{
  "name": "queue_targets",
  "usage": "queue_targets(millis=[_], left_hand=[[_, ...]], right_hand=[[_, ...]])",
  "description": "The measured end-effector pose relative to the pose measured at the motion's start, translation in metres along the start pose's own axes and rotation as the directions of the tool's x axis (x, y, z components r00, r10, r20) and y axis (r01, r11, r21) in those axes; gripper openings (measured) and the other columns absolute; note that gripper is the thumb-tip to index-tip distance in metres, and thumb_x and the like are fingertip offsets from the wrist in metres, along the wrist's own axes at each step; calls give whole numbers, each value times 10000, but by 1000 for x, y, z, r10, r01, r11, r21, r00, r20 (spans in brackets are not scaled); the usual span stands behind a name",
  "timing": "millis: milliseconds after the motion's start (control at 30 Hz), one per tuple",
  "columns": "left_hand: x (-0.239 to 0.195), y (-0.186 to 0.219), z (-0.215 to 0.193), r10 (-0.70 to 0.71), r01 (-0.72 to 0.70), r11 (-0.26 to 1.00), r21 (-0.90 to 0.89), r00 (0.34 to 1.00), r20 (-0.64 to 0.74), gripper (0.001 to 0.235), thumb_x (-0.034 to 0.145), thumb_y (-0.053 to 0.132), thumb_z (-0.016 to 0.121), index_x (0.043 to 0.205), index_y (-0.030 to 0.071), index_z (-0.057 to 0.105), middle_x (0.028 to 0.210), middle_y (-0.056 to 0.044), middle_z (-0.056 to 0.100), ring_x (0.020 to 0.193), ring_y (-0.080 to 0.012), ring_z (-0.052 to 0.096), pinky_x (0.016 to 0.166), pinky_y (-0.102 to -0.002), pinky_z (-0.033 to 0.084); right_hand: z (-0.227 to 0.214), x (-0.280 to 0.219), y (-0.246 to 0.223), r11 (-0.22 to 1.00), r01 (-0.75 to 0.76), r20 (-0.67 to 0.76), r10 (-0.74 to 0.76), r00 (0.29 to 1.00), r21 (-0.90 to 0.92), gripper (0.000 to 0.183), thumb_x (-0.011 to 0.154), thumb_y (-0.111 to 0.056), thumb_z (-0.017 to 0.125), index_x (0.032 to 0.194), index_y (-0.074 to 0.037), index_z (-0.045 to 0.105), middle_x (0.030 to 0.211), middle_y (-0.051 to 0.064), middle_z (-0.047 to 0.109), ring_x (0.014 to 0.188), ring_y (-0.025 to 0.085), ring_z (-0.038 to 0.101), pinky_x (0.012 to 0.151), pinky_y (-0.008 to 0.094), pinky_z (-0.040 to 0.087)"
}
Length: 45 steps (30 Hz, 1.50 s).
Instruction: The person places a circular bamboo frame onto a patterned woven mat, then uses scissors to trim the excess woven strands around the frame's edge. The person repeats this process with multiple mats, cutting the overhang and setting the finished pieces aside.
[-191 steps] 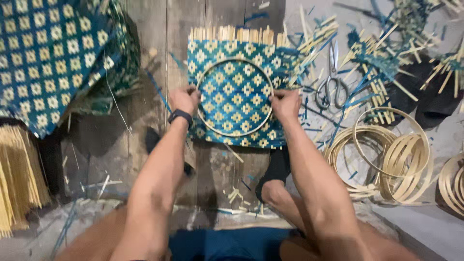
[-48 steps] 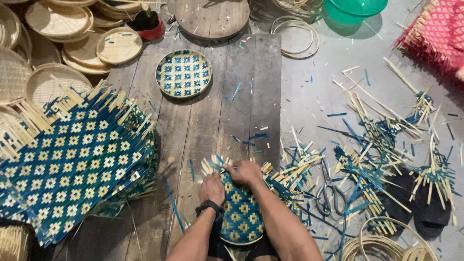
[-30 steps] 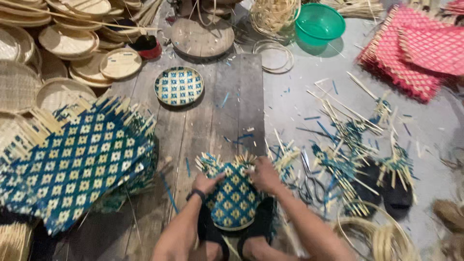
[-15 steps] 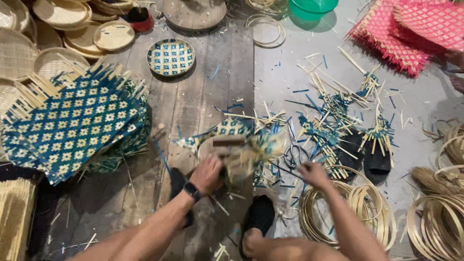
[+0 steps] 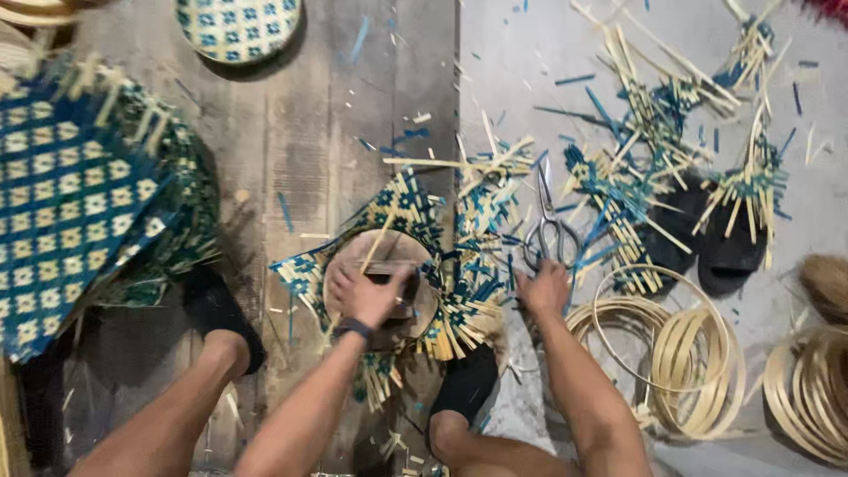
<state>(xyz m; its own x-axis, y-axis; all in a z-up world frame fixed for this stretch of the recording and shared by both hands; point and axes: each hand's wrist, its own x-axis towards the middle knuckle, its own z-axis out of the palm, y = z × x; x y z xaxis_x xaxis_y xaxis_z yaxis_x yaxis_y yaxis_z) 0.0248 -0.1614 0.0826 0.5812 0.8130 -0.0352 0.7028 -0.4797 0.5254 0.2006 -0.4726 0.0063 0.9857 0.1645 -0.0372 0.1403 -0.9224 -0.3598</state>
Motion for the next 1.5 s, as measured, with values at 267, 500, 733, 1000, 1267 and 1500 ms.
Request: queue_targets(millis=[267, 500, 733, 1000, 1267, 1500], left_hand=[[5, 26, -16, 393, -429, 902, 59, 869, 300, 1127, 620, 681, 797, 1520, 133, 398, 1628, -284, 317, 1523, -459, 264, 1195, -631, 239], [-17, 43, 4, -66, 60, 993, 105, 996, 54, 1314, 662, 729, 824, 1597, 66, 181, 1654, -333, 92, 1491, -542, 157, 1108, -708, 195], [7, 27, -11, 120, -142, 979, 144, 981, 151, 1368, 563, 685, 843, 1580, 50, 183, 1593, -304, 242, 1458, -493, 252, 1110, -673, 254], [13, 46, -41, 288, -334, 917, 220, 933, 216, 1299, 564, 692, 873, 1559, 96, 287, 1238, -228, 481, 1165, -448, 461, 977, -615, 377], [5, 45, -34, 241, -312, 931, 189, 914, 326, 1290, 550, 686, 900, 1575, 182, 302, 1217, -220, 479, 1138, -460, 455, 926, -605, 361], [-13, 44, -6, 121, -164, 972, 170, 963, 239, 1297, 511, 568, 957, 1553, 174, 292, 1287, -203, 444, 1208, -441, 413, 970, -638, 320]], right_hand=[[19, 29, 25, 999, 37, -264, -46, 964, -40, 582, 786, -290, 792, 1179, 66, 552, 1117, 291, 645, 1087, 495, 586, 943, 553, 467], [26, 39, 64, 950, -283, 265, 241, 934, 134, 594, 619, -243, 891, 1054, 70, 634, 932, 253, 714, 855, 384, 689, 754, 452, 549], [-25, -31, 40, 958, -180, 446, 64, 893, 222, 554, 656, -471, 918, 838, 8, 708, 733, 159, 711, 659, 231, 670, 633, 412, 531], [-79, -60, -28, 931, 18, 306, -138, 942, 366, 577, 802, -463, 801, 1093, 12, 647, 900, 181, 686, 809, 276, 646, 725, 412, 518], [-98, -73, -52, 968, -17, 516, -120, 848, 252, 588, 812, -458, 771, 1145, 6, 632, 1009, 243, 682, 950, 385, 687, 830, 463, 538], [-66, -63, -74, 996, 70, 521, -91, 848, 60, 545, 810, -485, 703, 1015, 20, 690, 985, 301, 699, 947, 469, 683, 831, 533, 536]])
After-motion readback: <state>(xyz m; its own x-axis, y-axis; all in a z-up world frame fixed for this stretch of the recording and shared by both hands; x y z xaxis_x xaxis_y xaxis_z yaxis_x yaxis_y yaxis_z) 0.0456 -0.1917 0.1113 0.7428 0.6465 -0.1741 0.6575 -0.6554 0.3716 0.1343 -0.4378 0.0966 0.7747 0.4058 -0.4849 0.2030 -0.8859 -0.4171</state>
